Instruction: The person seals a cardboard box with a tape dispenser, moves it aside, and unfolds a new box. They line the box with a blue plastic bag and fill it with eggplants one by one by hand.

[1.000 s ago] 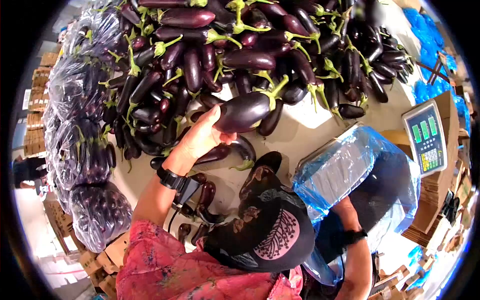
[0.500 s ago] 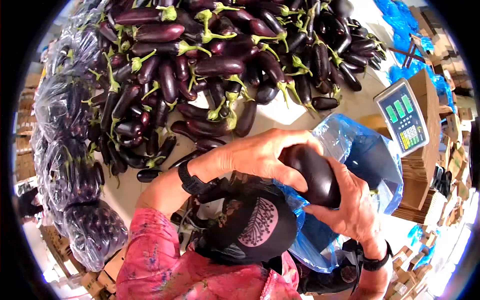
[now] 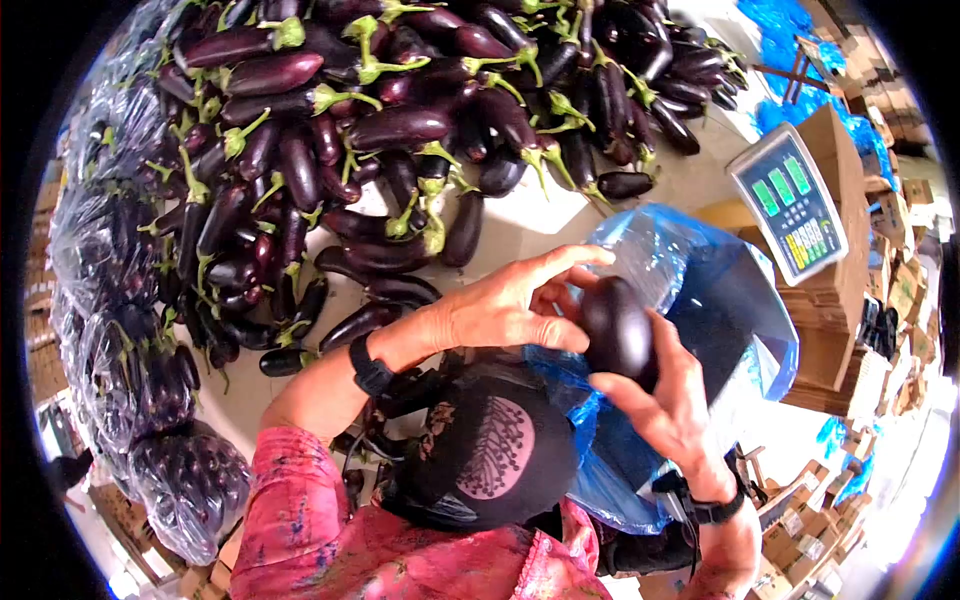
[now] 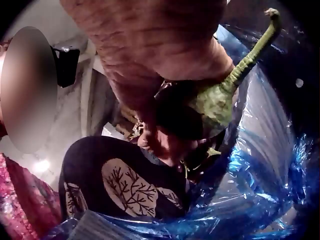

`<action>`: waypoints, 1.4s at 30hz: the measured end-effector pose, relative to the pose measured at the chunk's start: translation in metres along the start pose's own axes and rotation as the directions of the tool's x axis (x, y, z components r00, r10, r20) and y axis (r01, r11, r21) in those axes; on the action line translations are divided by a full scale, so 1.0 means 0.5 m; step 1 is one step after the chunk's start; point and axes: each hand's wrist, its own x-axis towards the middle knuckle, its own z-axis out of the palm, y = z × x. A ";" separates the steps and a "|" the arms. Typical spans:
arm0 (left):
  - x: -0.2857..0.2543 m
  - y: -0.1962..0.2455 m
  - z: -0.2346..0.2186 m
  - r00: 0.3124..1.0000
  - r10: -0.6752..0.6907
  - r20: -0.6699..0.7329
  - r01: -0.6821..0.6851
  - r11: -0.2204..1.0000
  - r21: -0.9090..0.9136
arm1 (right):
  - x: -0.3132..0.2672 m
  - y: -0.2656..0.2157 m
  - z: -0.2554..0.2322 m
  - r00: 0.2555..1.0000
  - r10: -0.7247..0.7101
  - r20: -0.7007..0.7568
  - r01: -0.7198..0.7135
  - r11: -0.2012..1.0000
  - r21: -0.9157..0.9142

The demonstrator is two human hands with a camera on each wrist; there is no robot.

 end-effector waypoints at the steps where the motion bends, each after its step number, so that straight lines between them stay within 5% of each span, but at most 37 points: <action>1: -0.003 0.000 -0.012 1.000 0.007 -0.025 -0.008 1.000 -0.014 | -0.015 0.010 0.004 0.985 0.158 -0.063 -0.149 0.981 0.122; 3: -0.020 -0.037 -0.048 0.985 -0.039 -0.171 0.038 0.999 -0.006 | -0.041 -0.002 -0.019 0.909 0.407 -0.093 -0.348 0.861 0.370; 6: -0.045 -0.173 -0.144 0.903 0.029 -0.428 0.190 0.867 0.461 | -0.063 0.071 -0.013 0.847 0.512 -0.141 -0.225 0.587 0.778; 9: -0.054 -0.293 -0.214 0.783 0.008 -0.622 0.468 0.651 0.598 | -0.044 0.167 0.000 0.712 0.697 -0.086 -0.336 0.446 0.830; 11: -0.020 -0.346 -0.236 0.742 0.173 -0.648 0.503 0.494 0.709 | 0.002 0.294 0.040 0.671 0.740 -0.037 -0.303 0.319 0.898; 13: 0.023 -0.362 -0.249 0.708 0.216 -0.672 0.581 0.361 0.729 | 0.054 0.362 0.067 0.787 0.616 0.023 -0.324 0.382 0.865; 15: 0.061 -0.372 -0.259 0.669 0.139 -0.731 0.687 0.261 0.678 | 0.096 0.403 0.107 0.944 0.326 -0.052 -0.127 0.506 0.853; 16: 0.074 -0.391 -0.266 0.634 0.239 -0.736 0.703 0.219 0.676 | 0.114 0.420 0.127 0.906 0.412 -0.093 -0.100 0.424 0.900; 17: 0.086 -0.421 -0.278 0.623 0.298 -0.723 0.717 0.150 0.681 | 0.131 0.499 0.129 0.947 0.315 -0.056 -0.152 0.595 0.789; 19: 0.100 -0.468 -0.300 0.601 0.415 -0.683 0.748 0.008 0.663 | 0.158 0.521 0.171 0.877 0.480 -0.016 -0.155 0.315 0.936; 21: 0.103 -0.455 -0.301 0.617 0.369 -0.696 0.767 -0.083 0.636 | 0.168 0.574 0.191 0.870 0.487 0.071 -0.164 0.150 0.975; 23: 0.112 -0.430 -0.291 0.618 0.286 -0.733 0.781 -0.116 0.613 | 0.168 0.638 0.202 0.866 0.498 0.042 -0.179 0.230 0.957; 27: 0.108 -0.415 -0.298 0.625 0.202 -0.754 0.769 0.004 0.639 | 0.177 0.738 0.229 0.864 0.455 -0.215 -0.219 0.725 0.653; 29: 0.100 -0.376 -0.255 0.592 0.156 -0.790 0.781 0.127 0.611 | 0.169 0.729 0.222 0.889 0.408 -0.208 -0.240 0.802 0.546; 30: 0.092 -0.346 -0.274 0.617 -0.123 -0.777 0.665 0.609 0.432 | 0.162 0.709 0.216 0.917 0.335 -0.215 -0.219 0.876 0.430; 31: 0.073 -0.332 -0.256 0.595 -0.212 -0.775 0.434 0.897 0.087 | 0.155 0.687 0.210 0.940 0.261 -0.221 -0.185 0.932 0.311; 32: 0.052 -0.324 -0.257 0.665 -0.266 -0.698 0.226 0.962 -0.152 | 0.157 0.735 0.213 0.955 0.186 -0.230 -0.149 0.974 0.169; 34: 0.016 -0.275 -0.235 0.786 -0.232 -0.573 -0.112 0.859 -0.500 | 0.151 0.697 0.190 0.968 0.114 -0.224 -0.113 0.993 0.020; 36: -0.008 -0.233 -0.214 0.819 -0.181 -0.544 -0.205 0.794 -0.572 | 0.145 0.644 0.163 0.971 0.119 -0.209 -0.139 0.987 -0.084; 37: -0.014 -0.222 -0.207 0.827 -0.170 -0.536 -0.249 0.744 -0.620 | 0.152 0.638 0.161 0.956 0.231 -0.179 -0.225 0.973 0.053; 39: -0.022 -0.176 -0.178 0.839 -0.115 -0.533 -0.232 0.808 -0.541 | 0.164 0.641 0.159 0.888 0.446 -0.110 -0.396 0.864 0.310; 42: -0.027 -0.141 -0.156 0.869 -0.113 -0.482 -0.189 0.824 -0.534 | 0.162 0.629 0.146 0.966 0.250 -0.057 -0.254 0.965 -0.060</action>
